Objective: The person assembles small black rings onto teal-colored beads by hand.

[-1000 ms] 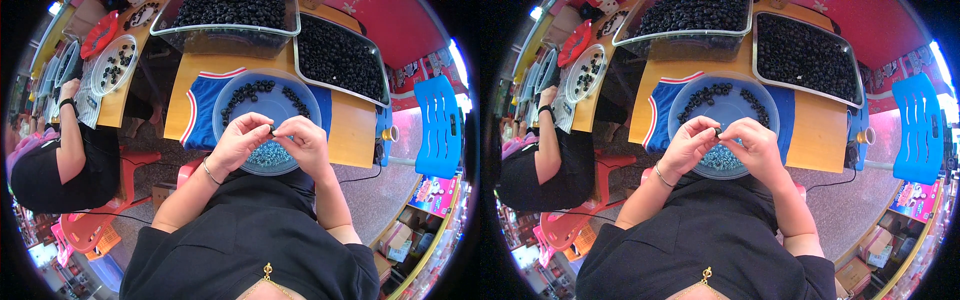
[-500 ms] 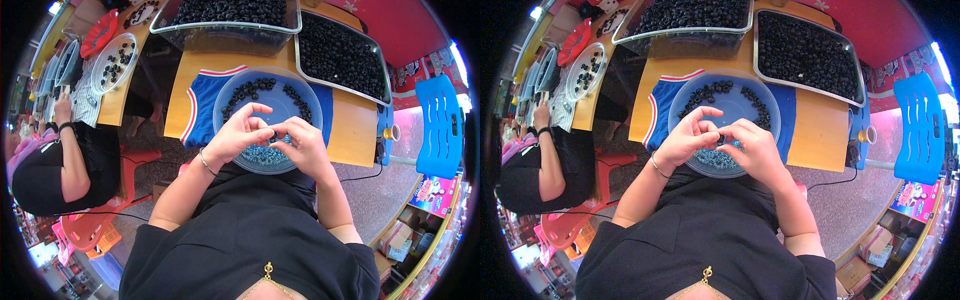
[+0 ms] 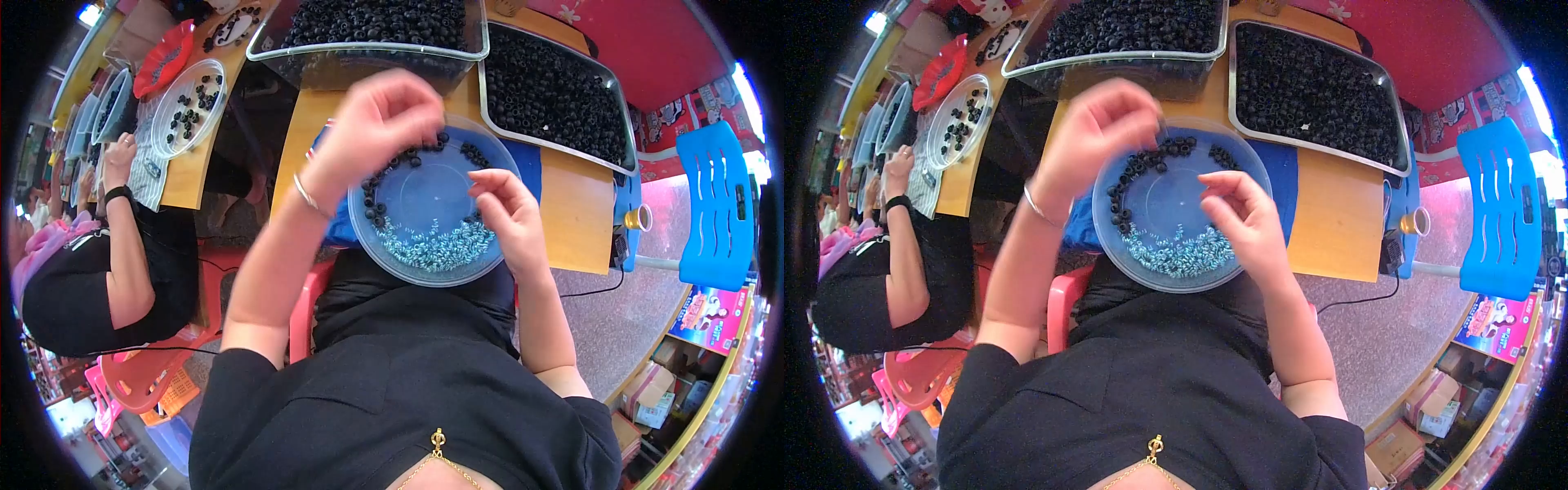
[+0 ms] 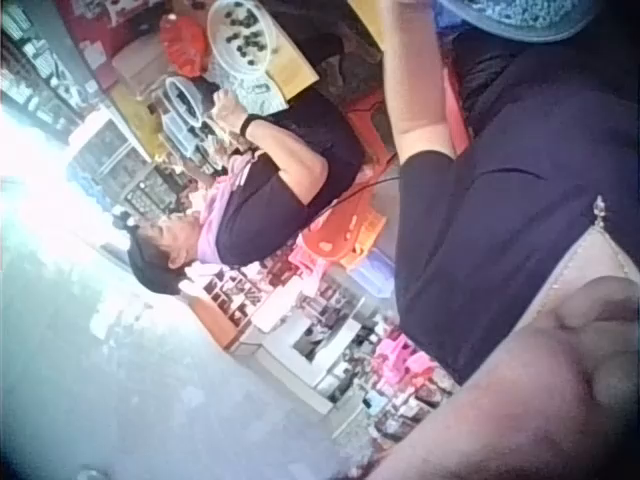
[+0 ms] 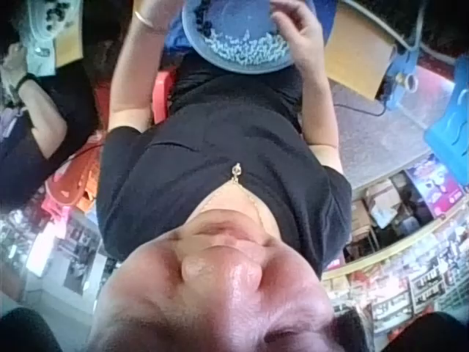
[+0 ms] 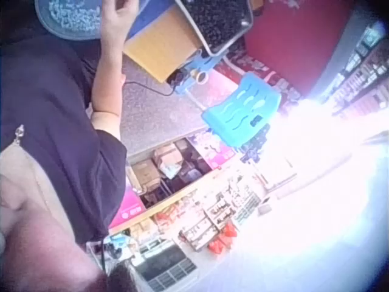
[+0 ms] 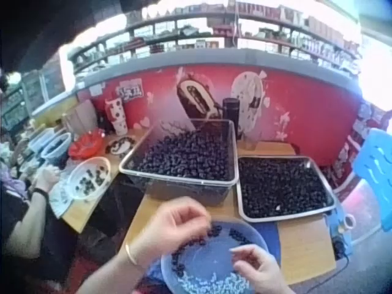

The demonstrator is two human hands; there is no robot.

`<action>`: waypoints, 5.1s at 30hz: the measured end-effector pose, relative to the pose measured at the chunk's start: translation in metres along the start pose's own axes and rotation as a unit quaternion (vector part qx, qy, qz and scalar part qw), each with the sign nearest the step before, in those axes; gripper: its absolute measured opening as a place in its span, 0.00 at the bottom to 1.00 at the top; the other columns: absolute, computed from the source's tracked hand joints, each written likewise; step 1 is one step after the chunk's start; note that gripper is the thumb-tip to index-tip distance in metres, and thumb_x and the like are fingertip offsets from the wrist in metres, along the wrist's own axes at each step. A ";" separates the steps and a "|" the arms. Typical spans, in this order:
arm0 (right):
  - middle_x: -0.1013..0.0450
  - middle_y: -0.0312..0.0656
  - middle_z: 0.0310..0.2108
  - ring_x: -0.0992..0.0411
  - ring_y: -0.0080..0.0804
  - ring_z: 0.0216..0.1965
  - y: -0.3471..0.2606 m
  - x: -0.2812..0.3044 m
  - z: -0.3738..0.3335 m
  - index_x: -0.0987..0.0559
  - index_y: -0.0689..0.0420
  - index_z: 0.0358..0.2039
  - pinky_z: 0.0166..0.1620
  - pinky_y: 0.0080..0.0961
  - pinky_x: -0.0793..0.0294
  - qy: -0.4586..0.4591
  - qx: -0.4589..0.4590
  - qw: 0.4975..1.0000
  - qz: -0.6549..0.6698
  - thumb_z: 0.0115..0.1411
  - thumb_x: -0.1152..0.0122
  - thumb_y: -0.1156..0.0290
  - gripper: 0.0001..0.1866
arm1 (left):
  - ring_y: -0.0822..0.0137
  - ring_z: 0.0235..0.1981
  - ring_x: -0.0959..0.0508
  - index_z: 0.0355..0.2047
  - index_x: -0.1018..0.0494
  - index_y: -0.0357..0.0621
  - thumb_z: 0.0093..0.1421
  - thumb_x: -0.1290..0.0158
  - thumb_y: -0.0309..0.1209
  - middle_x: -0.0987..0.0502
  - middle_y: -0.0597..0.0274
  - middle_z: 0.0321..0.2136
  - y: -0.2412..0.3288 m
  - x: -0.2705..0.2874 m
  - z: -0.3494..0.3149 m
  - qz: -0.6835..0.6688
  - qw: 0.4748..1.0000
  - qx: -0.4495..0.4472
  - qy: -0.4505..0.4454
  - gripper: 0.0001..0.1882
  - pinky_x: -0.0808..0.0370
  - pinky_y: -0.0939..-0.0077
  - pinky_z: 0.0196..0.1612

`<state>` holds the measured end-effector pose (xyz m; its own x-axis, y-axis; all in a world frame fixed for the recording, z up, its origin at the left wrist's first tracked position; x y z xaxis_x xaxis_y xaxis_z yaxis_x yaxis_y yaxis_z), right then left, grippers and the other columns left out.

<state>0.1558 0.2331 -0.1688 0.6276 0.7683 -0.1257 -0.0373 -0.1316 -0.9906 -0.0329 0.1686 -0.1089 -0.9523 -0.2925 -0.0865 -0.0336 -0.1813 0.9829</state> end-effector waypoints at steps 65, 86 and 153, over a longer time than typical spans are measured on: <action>0.28 0.38 0.24 0.29 0.27 0.23 -0.042 -0.018 -0.021 0.22 0.59 0.27 0.26 0.21 0.29 0.018 0.295 0.896 -0.333 0.43 0.28 0.75 0.10 | 0.73 0.38 0.23 0.43 0.28 0.41 0.62 0.46 0.26 0.25 0.63 0.38 -0.095 -0.070 -0.087 -0.454 0.868 0.200 -0.003 0.09 0.23 0.80 0.42; 0.25 0.38 0.30 0.27 0.38 0.34 -0.005 -0.007 -0.005 0.22 0.56 0.29 0.36 0.31 0.26 -0.107 0.165 0.783 -0.590 0.50 0.38 0.76 0.05 | 0.75 0.32 0.21 0.45 0.29 0.40 0.64 0.49 0.27 0.23 0.51 0.40 -0.101 -0.057 -0.077 -0.459 0.862 0.215 0.033 0.10 0.21 0.85 0.38; 0.24 0.42 0.27 0.24 0.29 0.29 -0.044 -0.016 -0.017 0.20 0.61 0.26 0.30 0.19 0.24 -0.012 0.281 0.909 -0.308 0.42 0.29 0.83 0.09 | 0.72 0.36 0.21 0.42 0.26 0.38 0.61 0.46 0.25 0.22 0.62 0.35 -0.089 -0.058 -0.078 -0.384 0.907 0.172 0.020 0.09 0.23 0.81 0.41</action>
<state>0.1604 0.2164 -0.1226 0.6479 0.6014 0.4675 -0.0799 0.6640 -0.7434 0.0487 0.1286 -0.2042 -0.5970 -0.2386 -0.7659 -0.7812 -0.0442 0.6227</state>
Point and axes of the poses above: each hand's wrist, its own z-axis towards the middle knuckle, its own x-axis out of the back of the hand, y = z × x, the point moved 6 cm from there along z, towards the middle knuckle
